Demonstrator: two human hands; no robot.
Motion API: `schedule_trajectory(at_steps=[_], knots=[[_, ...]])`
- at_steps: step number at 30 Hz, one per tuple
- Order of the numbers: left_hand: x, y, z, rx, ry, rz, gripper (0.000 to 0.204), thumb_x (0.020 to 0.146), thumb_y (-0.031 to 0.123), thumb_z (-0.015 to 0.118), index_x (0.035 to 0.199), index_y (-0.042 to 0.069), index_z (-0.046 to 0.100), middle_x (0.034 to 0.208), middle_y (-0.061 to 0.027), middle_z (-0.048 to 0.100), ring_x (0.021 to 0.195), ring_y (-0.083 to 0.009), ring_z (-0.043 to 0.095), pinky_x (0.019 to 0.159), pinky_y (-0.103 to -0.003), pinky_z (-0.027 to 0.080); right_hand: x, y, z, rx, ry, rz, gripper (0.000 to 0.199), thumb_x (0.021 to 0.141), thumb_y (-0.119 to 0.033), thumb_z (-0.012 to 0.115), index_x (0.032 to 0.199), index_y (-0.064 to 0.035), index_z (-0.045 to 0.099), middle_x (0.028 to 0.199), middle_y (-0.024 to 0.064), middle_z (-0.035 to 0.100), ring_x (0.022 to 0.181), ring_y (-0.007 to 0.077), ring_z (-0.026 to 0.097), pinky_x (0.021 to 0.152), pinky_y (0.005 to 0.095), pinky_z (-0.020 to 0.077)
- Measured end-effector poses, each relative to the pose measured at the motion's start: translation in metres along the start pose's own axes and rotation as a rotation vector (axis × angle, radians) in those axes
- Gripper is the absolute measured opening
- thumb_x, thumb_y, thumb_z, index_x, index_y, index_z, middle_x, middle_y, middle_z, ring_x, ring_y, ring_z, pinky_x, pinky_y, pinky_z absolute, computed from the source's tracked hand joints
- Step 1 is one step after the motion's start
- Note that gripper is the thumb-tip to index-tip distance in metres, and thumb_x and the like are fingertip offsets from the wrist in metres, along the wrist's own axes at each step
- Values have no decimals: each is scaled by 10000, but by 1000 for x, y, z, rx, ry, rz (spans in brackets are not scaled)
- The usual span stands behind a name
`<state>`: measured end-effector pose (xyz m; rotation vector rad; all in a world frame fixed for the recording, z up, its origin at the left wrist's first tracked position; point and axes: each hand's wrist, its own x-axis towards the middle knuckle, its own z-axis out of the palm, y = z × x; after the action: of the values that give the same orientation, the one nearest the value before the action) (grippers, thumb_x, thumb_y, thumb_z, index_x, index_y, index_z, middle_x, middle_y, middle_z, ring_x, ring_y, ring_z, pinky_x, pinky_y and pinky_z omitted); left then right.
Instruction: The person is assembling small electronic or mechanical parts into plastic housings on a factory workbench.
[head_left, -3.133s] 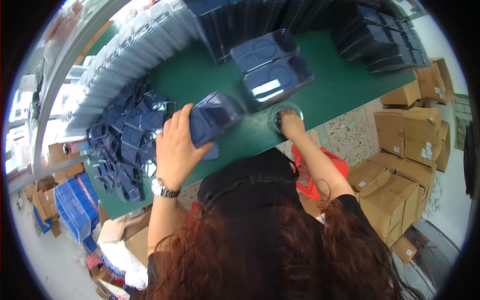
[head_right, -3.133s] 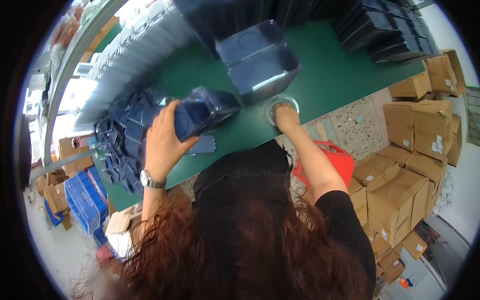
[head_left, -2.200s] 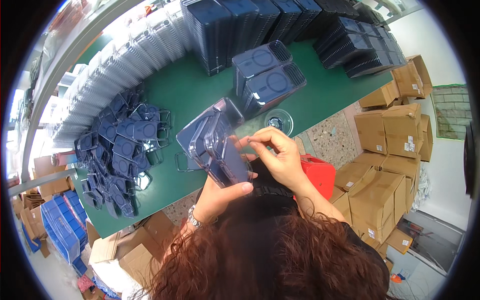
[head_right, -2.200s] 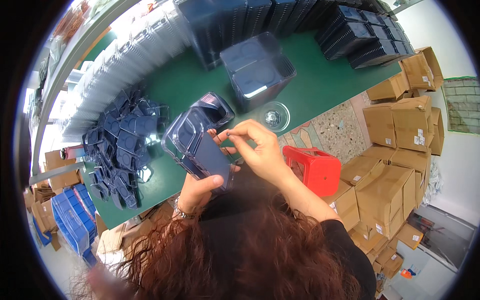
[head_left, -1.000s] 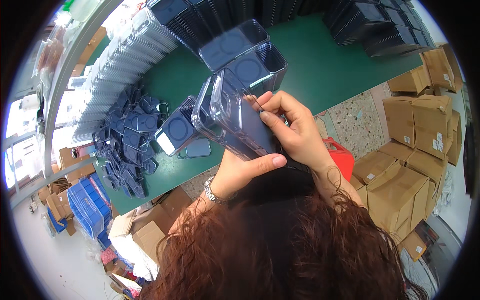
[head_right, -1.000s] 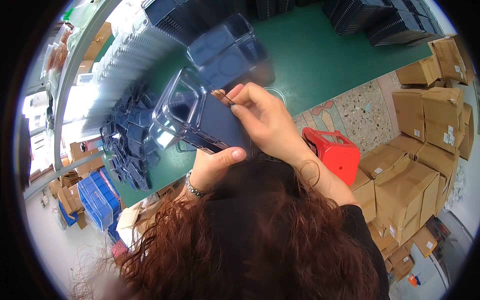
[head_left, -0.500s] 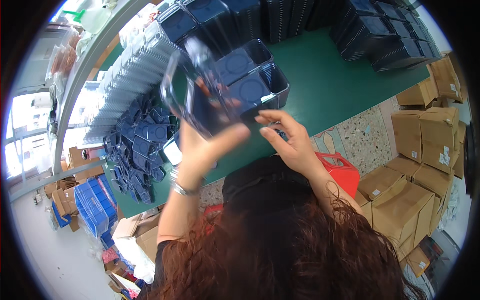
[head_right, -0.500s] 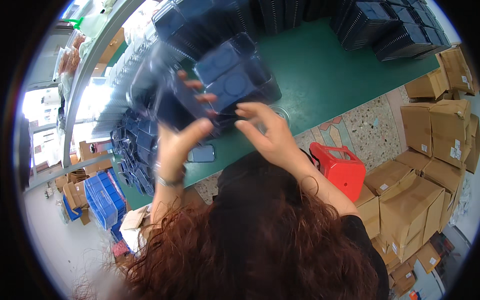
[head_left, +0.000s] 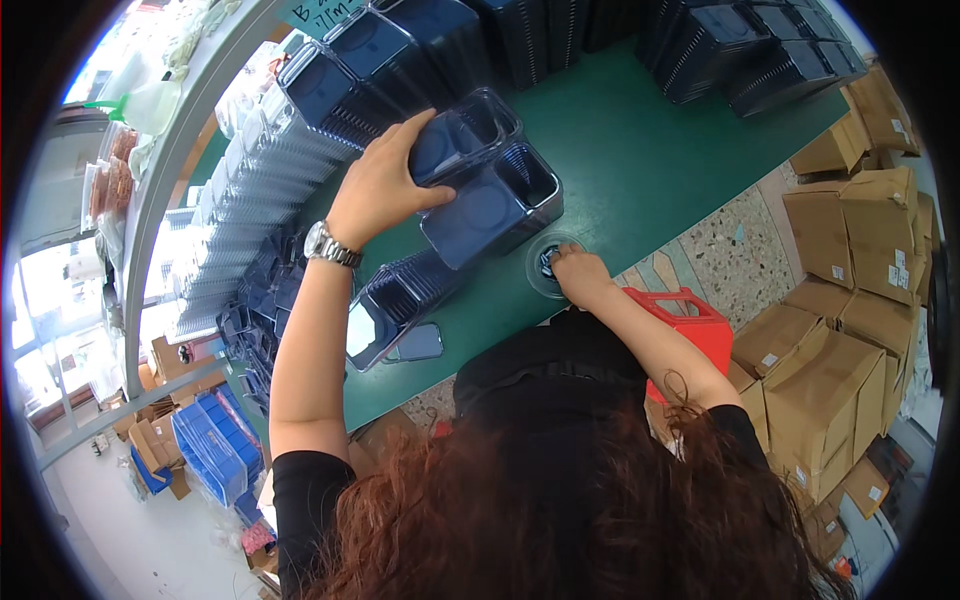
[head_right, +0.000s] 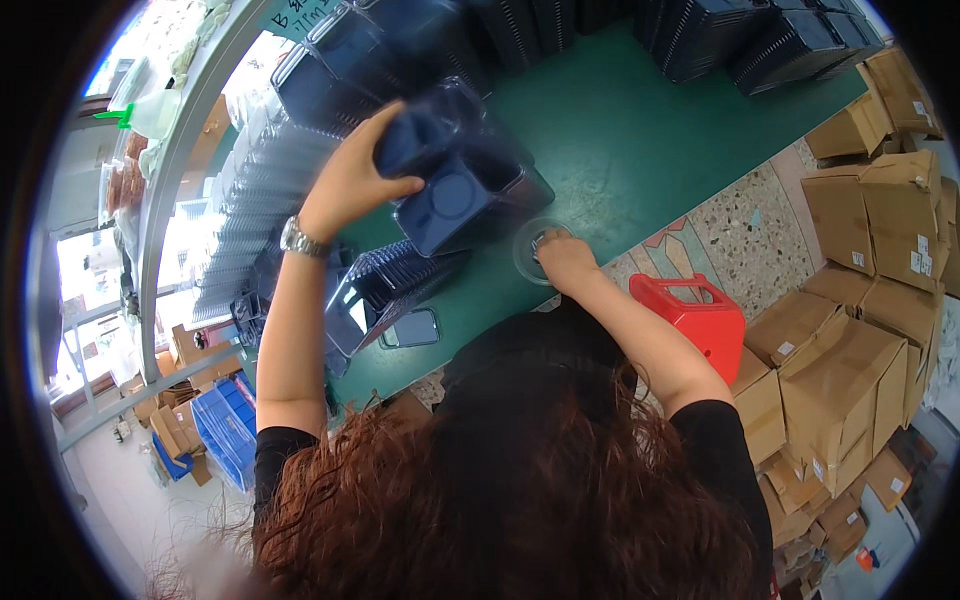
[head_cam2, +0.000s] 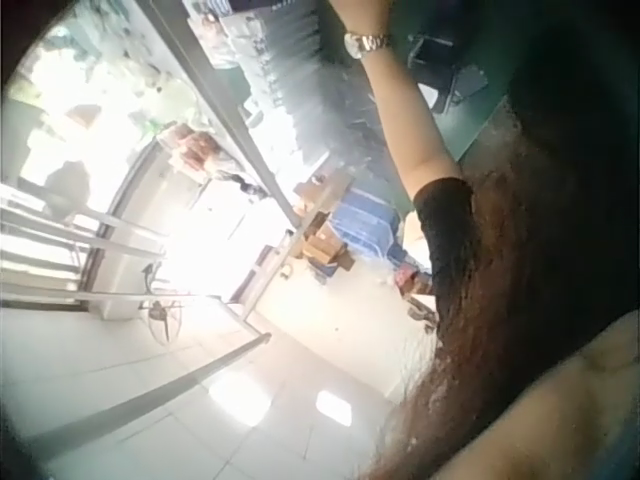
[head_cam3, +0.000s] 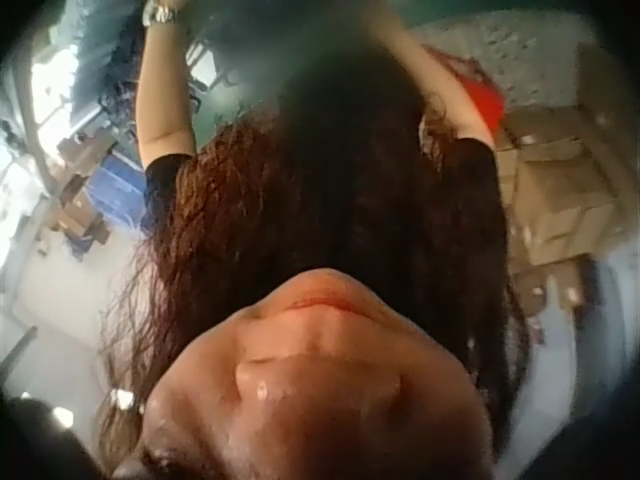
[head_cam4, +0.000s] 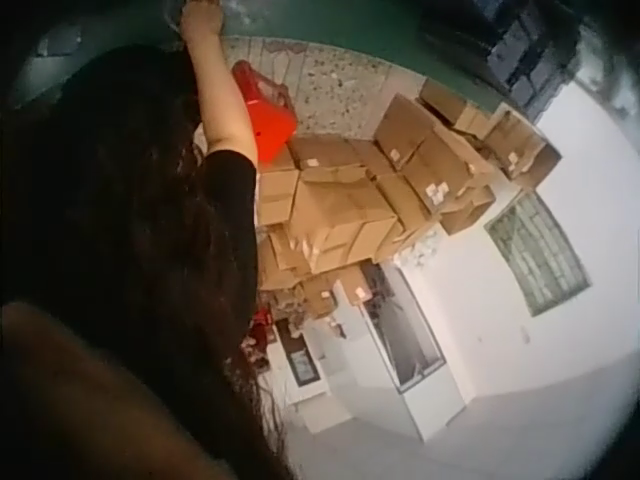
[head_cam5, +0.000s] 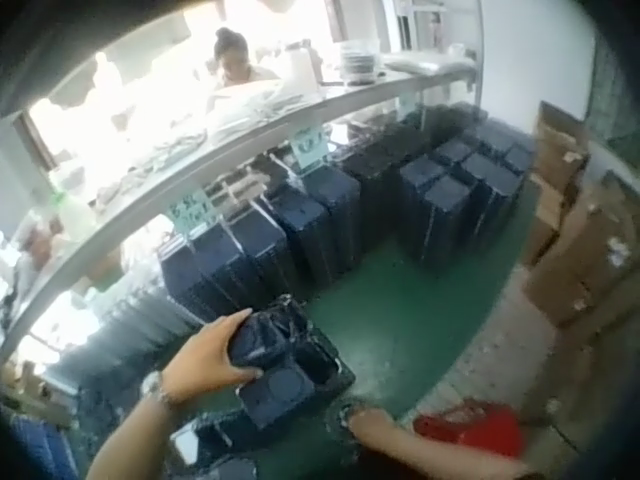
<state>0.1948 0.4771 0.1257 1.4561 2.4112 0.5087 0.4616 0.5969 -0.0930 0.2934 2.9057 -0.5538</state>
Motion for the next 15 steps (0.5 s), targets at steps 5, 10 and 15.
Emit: schedule_trajectory(at_steps=[5,10,15], knots=[[-10,-2,-5,-74,-39,-48,895,686,224,837,1463,57,426,1461,-188,492,1339,-323,489,1112,-399,390,16,0,16,-223,-132,-30,190,799,-64,628,951,-25,735,1029,132,681,967,274,672,743,358,578],[-18,-6,-6,-91,-1,-53,882,696,214,833,1461,50,426,1446,-191,504,1337,-312,492,1105,-387,391,27,-2,35,-238,-183,-126,185,752,-90,703,925,-38,746,1068,144,698,1006,282,675,769,350,577],[-44,3,-23,-71,230,-35,879,703,280,838,1442,21,439,1338,-175,574,1220,-305,571,1013,-382,468,22,3,43,-209,-175,-184,211,831,-99,585,984,2,691,1056,149,696,952,292,682,795,360,575]])
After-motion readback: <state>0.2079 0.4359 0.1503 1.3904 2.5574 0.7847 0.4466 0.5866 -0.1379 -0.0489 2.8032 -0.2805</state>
